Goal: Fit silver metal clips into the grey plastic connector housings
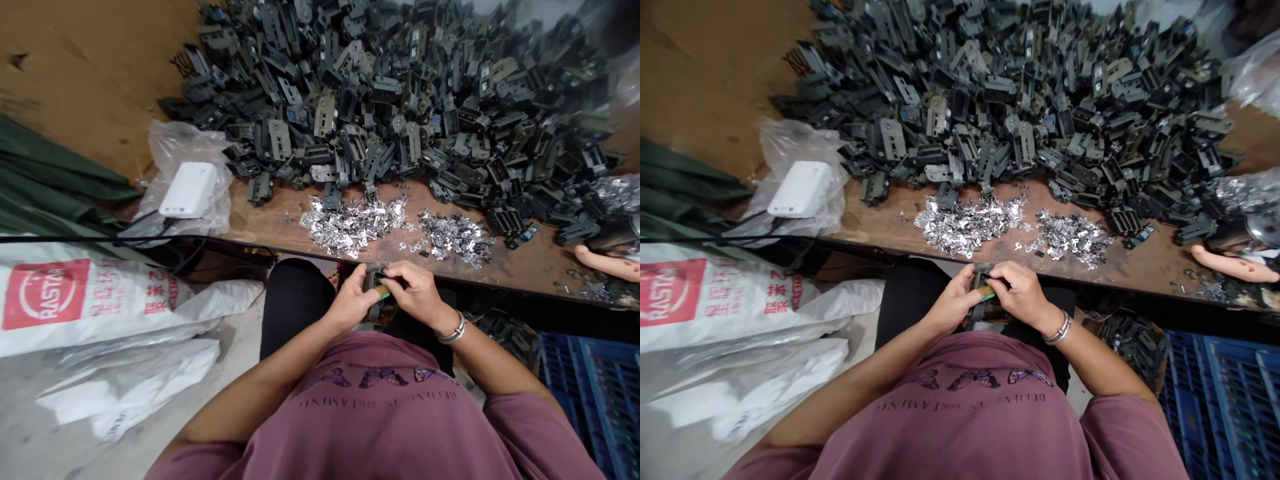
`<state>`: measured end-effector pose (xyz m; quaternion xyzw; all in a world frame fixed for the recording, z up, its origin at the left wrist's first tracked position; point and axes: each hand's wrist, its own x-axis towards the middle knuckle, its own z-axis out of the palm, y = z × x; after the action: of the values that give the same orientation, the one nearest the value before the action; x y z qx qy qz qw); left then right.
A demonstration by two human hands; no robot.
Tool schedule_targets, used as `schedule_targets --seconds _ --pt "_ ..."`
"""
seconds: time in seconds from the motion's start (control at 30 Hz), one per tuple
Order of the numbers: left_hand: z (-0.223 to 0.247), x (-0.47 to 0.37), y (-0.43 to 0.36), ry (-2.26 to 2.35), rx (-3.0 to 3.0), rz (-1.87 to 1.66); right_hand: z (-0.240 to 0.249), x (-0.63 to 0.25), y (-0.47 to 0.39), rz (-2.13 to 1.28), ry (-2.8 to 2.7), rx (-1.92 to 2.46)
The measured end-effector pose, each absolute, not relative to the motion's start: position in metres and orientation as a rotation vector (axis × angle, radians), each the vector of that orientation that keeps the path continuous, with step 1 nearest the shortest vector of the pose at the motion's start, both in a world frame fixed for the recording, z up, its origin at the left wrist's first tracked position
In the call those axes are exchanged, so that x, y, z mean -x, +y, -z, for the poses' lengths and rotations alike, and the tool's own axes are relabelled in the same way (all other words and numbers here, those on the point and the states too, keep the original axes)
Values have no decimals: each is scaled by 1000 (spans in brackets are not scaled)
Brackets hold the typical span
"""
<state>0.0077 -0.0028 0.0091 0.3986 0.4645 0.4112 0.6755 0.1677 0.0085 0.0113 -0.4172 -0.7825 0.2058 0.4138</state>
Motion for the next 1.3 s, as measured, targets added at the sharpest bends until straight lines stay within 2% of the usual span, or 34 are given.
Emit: schedule_targets --seconds 0.2,0.43,0.57,0.73,0.93,1.13,1.3 --pt "-13 -6 -7 1169 -1080 -919 -8 -164 8 -539 -1955 985" --pt "-6 -8 -10 1272 -1239 -918 -5 -161 1 -380 -2002 962" --pt "-6 -4 -13 1453 -1416 -798 6 -159 -6 -274 -2113 998" --pt "-20 5 -15 1501 -1504 -644 0 -162 -5 -463 -2158 916" --pt "-26 19 -13 1359 -1666 -890 -8 -171 -7 -566 -1932 1019" --pt "-27 30 -13 1384 -1629 -1041 3 -165 -23 -639 -2038 997" --pt "-24 36 -13 1317 -1157 -1075 -1 -164 -20 -623 -1990 996"
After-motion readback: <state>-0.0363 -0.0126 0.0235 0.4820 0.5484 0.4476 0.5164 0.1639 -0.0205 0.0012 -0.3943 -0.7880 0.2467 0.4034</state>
